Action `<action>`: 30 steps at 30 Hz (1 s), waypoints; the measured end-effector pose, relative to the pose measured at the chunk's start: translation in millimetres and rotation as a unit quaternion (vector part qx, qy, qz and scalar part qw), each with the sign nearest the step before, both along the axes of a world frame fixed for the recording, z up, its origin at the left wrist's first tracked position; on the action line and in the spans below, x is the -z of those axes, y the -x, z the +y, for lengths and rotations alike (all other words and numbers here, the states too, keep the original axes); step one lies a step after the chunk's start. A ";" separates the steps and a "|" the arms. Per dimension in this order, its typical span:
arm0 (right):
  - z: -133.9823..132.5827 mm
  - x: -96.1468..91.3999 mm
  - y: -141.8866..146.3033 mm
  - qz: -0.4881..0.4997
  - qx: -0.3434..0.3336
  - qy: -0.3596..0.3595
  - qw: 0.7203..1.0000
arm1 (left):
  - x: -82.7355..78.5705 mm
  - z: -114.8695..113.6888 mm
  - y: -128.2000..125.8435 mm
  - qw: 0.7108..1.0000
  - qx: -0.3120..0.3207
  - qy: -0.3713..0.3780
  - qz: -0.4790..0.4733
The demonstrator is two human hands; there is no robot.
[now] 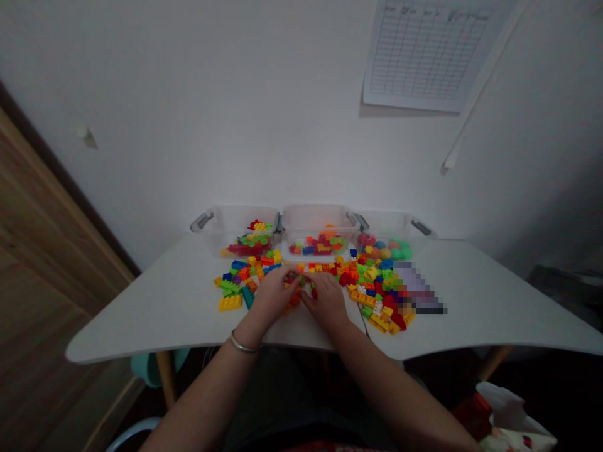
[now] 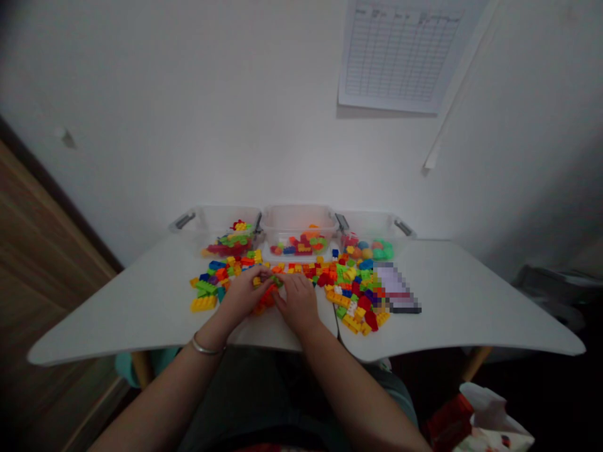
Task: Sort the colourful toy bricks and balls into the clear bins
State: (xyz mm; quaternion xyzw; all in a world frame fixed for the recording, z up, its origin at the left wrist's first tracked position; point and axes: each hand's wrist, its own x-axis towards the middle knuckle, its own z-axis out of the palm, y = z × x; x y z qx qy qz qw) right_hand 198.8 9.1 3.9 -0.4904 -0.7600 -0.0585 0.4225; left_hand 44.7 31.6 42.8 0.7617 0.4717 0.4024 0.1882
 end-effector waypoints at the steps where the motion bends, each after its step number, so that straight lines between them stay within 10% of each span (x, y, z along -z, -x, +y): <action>1: -0.2 0.9 0.7 0.000 0.000 -0.001 1.000 | -3.6 4.4 3.1 1.000 0.002 -0.010 -0.001; 7: -1.8 3.7 4.3 -0.024 -0.026 -0.016 0.999 | -27.3 42.6 36.7 0.990 -0.079 -0.074 -0.089; 15: -4.9 -0.1 6.5 -0.026 -0.035 -0.013 0.999 | -63.9 90.3 78.0 0.945 -0.266 -0.150 0.120; 30: -2.7 0.3 3.2 -0.014 -0.045 -0.017 0.999 | -63.6 112.1 79.9 0.906 -0.233 -0.022 0.352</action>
